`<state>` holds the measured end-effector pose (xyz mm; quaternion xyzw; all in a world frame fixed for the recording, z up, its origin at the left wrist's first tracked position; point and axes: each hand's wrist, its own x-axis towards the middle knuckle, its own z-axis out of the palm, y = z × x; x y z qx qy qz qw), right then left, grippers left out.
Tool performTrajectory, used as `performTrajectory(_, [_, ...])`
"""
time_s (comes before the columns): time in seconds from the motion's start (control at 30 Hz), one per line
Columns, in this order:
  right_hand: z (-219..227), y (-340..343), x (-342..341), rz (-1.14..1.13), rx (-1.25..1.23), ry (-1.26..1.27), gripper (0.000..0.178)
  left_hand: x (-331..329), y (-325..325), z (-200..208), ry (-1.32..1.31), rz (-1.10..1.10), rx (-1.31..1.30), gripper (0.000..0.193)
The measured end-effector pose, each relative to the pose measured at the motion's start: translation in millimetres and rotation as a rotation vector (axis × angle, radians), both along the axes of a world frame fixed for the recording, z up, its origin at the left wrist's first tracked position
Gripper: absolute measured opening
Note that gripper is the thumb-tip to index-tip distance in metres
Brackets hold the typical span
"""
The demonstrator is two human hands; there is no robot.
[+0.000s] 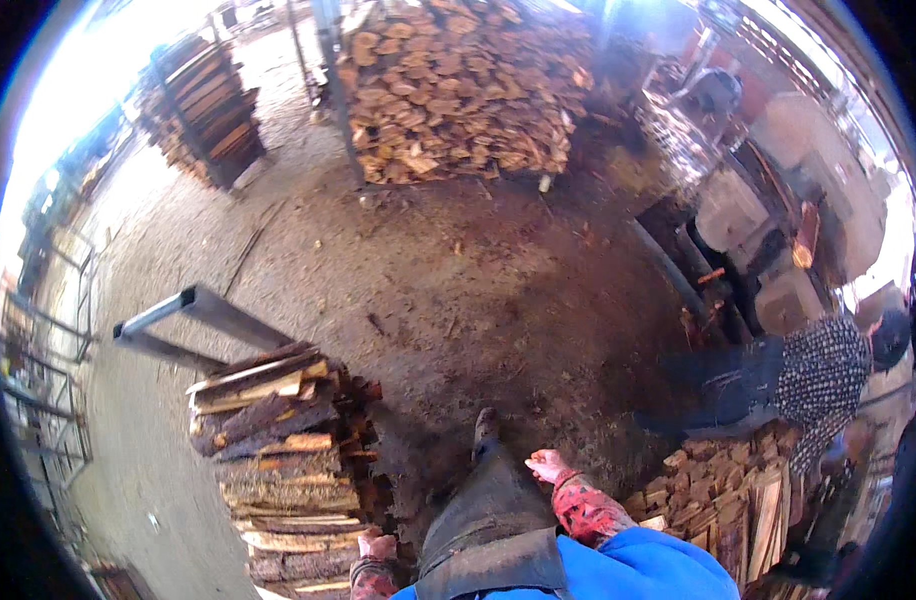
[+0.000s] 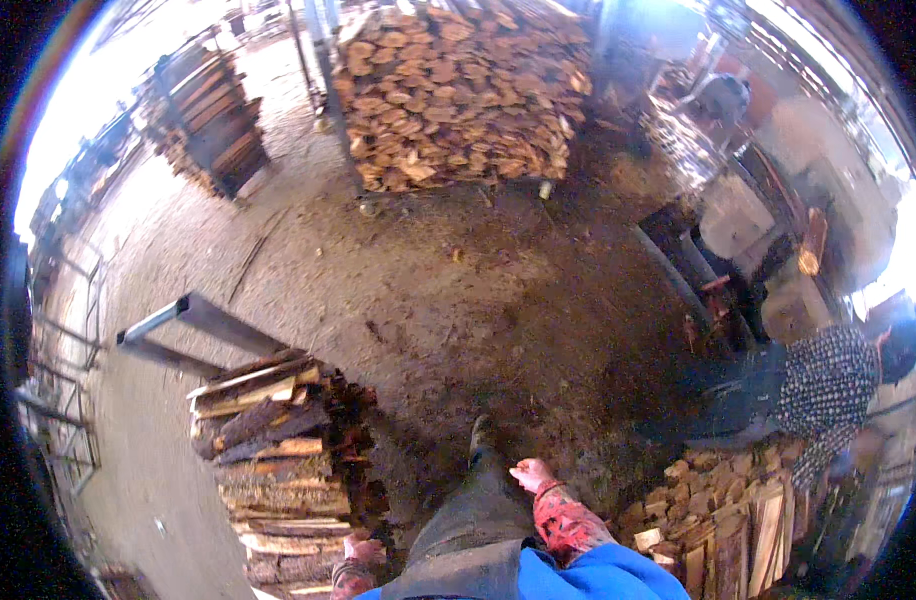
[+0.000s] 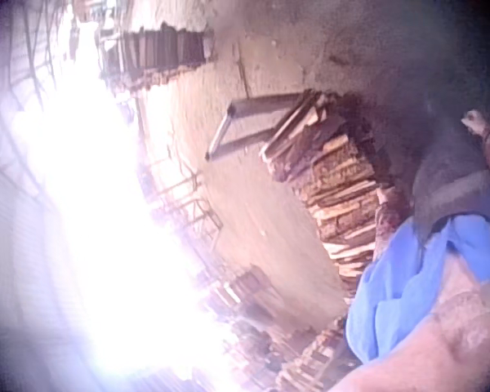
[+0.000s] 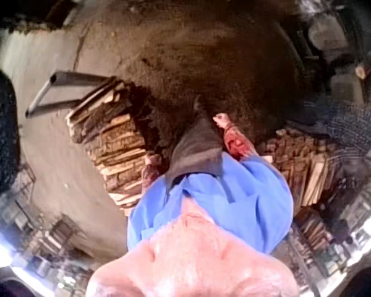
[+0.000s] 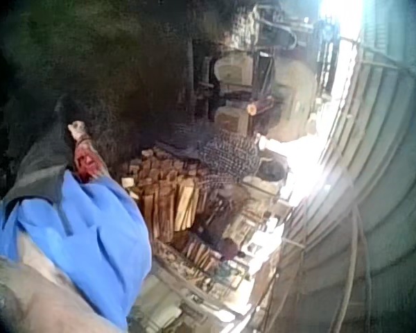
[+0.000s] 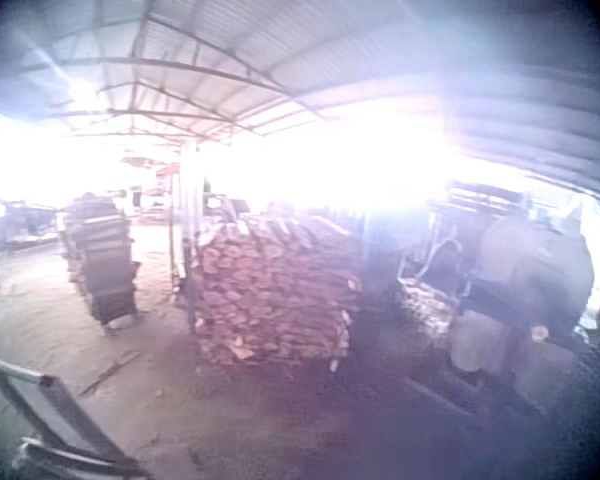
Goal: The person picks up planks of wood from a pile and places them onto a metal rack. They repeatedly carry the wood to the rack and stack it in an organized manner. Another person is visible in the background working with wood near a machine.
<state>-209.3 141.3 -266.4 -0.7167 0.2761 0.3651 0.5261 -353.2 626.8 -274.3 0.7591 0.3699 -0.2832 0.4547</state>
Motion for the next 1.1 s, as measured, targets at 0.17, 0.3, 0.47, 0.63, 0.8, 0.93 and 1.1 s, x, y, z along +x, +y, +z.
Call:
performTrajectory(0.17, [-25, -27, 34, -0.107, -0.078, -0.044, 0.042, 99, -39, 36, 0.058, -0.029, -0.048, 0.023])
performTrajectory(0.3, [-48, -75, 73, -0.012, -0.200, -0.137, 0.045, 168, -65, 20, 0.064, 0.129, -0.202, 0.023])
performTrajectory(0.47, [-27, -113, 123, -0.146, -0.211, -0.141, 0.040, 246, -93, 24, 0.203, 0.197, -0.358, 0.015])
performTrajectory(0.63, [-18, -121, 164, -0.181, -0.297, -0.214, 0.036, 298, -53, -70, 0.234, -0.113, -0.567, 0.050])
performTrajectory(0.8, [-38, -141, 180, -0.322, -0.268, -0.233, 0.028, 405, -113, -65, 0.241, -0.380, -0.240, 0.044])
performTrajectory(0.93, [-11, -152, 208, -0.393, -0.241, -0.054, 0.026, 498, -137, -55, 0.226, -0.481, -0.197, 0.039])
performTrajectory(1.1, [-18, -167, 206, -0.698, -0.355, -0.085, 0.023, 631, -180, -61, 0.163, -0.633, -0.238, 0.034])
